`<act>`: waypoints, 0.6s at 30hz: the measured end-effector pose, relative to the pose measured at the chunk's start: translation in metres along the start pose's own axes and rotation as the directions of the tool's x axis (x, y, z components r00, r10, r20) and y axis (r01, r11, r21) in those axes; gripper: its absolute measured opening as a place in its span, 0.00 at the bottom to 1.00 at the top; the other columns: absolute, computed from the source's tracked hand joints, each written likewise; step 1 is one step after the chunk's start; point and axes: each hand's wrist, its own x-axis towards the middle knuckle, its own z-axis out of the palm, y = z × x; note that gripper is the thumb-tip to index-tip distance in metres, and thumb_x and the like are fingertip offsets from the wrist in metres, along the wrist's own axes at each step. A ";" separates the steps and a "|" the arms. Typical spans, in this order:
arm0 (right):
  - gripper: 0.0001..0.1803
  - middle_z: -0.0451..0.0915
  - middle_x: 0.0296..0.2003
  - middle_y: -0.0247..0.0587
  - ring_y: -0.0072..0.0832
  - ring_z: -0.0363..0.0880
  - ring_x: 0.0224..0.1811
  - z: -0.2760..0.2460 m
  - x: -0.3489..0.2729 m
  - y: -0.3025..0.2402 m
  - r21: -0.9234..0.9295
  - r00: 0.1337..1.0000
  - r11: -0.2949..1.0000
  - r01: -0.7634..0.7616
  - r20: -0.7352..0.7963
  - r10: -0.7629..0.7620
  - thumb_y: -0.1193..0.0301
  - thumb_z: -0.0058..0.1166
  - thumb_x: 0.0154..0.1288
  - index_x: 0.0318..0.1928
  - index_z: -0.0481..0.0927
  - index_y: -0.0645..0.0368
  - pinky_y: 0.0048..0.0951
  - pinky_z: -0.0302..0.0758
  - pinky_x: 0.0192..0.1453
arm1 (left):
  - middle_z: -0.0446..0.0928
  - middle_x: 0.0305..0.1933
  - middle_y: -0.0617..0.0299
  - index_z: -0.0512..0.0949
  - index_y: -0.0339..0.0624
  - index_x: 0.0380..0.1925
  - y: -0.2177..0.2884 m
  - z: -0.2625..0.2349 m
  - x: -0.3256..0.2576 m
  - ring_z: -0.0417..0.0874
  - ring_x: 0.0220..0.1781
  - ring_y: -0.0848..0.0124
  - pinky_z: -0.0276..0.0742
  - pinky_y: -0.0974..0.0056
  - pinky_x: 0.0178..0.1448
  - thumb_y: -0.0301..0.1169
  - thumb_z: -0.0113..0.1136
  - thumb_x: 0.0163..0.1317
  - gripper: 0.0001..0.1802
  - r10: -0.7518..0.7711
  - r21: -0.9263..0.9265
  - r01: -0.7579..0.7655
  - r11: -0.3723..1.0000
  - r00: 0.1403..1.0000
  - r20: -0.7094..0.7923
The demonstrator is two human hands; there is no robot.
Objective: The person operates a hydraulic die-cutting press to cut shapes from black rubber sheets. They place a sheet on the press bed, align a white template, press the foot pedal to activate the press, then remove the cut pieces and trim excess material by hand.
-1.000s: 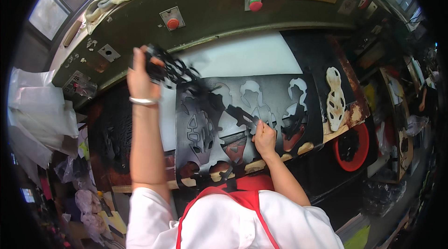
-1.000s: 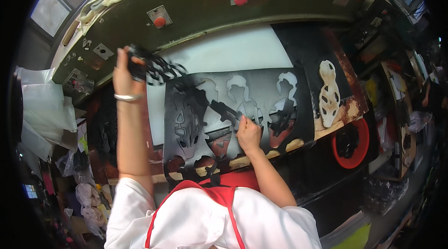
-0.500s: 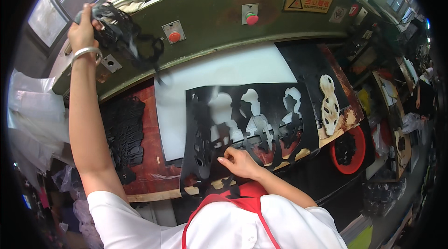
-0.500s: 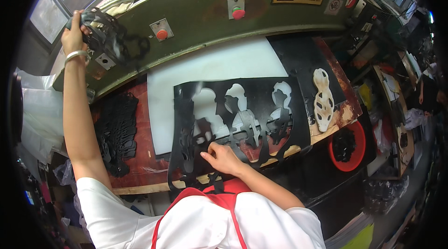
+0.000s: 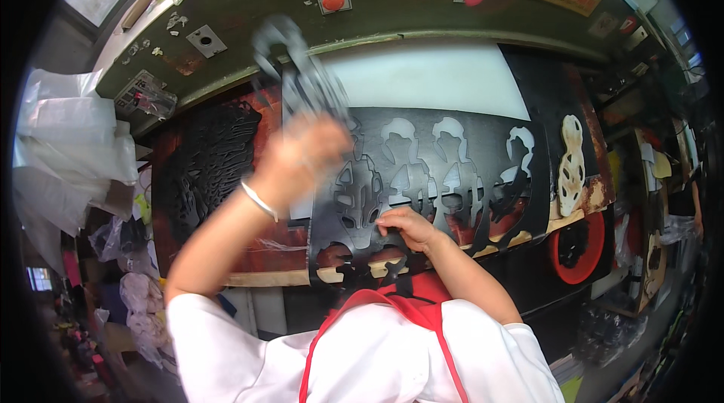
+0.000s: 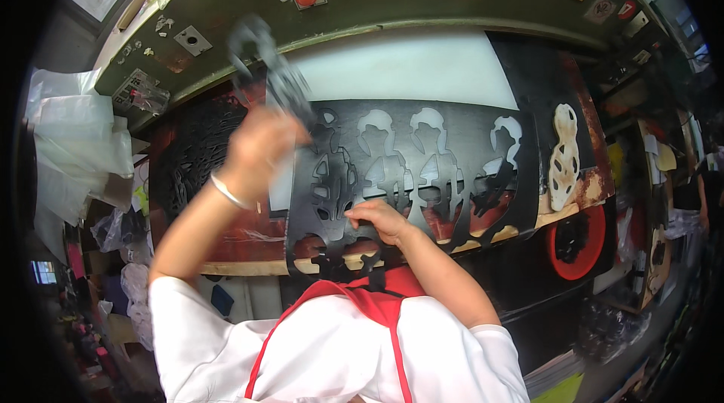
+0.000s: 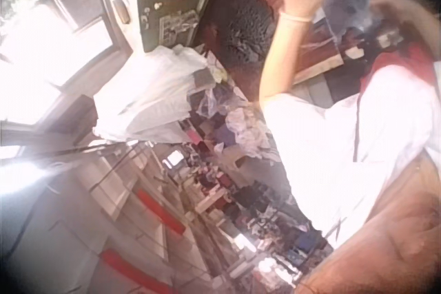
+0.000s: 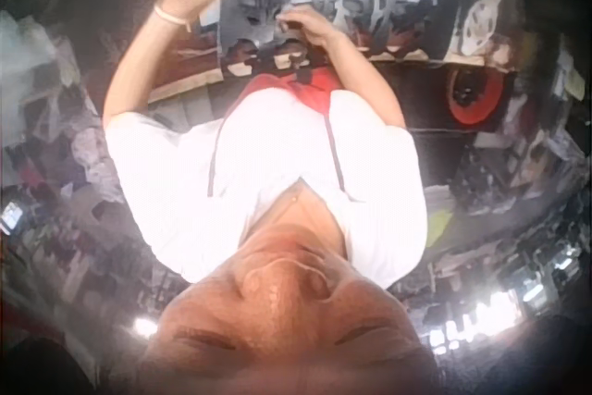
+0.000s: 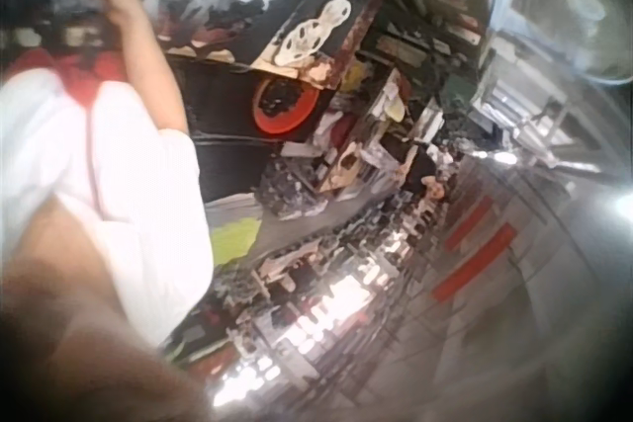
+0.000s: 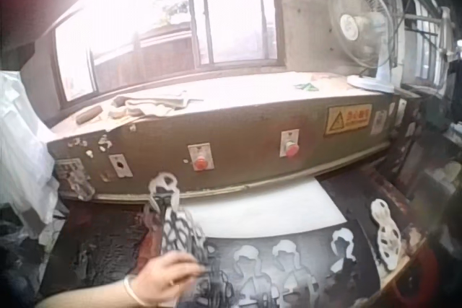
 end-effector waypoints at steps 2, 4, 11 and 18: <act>0.11 0.76 0.24 0.34 0.22 0.72 0.31 -0.005 0.002 0.003 0.041 1.000 0.999 0.019 -0.013 -0.019 0.66 0.55 0.58 0.24 0.78 0.60 0.24 0.64 0.44 | 0.75 0.44 0.52 0.76 0.42 0.44 0.038 0.057 -0.062 0.75 0.46 0.54 0.74 0.54 0.50 0.25 0.68 0.46 0.22 0.050 -0.396 0.012 0.918 0.988 0.144; 0.09 0.74 0.22 0.34 0.21 0.70 0.29 -0.010 -0.001 0.007 0.082 0.997 0.995 0.065 0.042 -0.068 0.70 0.49 0.55 0.21 0.77 0.61 0.22 0.62 0.39 | 0.74 0.45 0.51 0.77 0.43 0.45 0.060 0.081 -0.115 0.75 0.44 0.54 0.73 0.55 0.48 0.26 0.69 0.46 0.22 -0.032 -0.351 0.154 0.924 0.943 0.331; 0.10 0.76 0.23 0.33 0.19 0.71 0.28 0.015 -0.007 -0.005 -0.149 0.991 0.983 0.104 -0.071 -0.115 0.69 0.52 0.55 0.25 0.77 0.63 0.24 0.67 0.36 | 0.79 0.38 0.57 0.77 0.40 0.40 0.037 0.096 -0.102 0.77 0.34 0.69 0.75 0.64 0.39 0.35 0.57 0.66 0.10 -0.812 -0.643 0.668 0.374 0.571 0.121; 0.13 0.84 0.26 0.44 0.39 0.84 0.31 0.031 -0.055 -0.070 -0.890 0.898 0.441 -0.118 -0.285 -0.334 0.64 0.60 0.57 0.36 0.79 0.61 0.36 0.78 0.37 | 0.80 0.33 0.59 0.76 0.33 0.42 -0.053 0.017 -0.068 0.79 0.30 0.75 0.77 0.70 0.37 0.40 0.52 0.71 0.18 -0.944 -0.964 0.263 0.044 0.327 0.046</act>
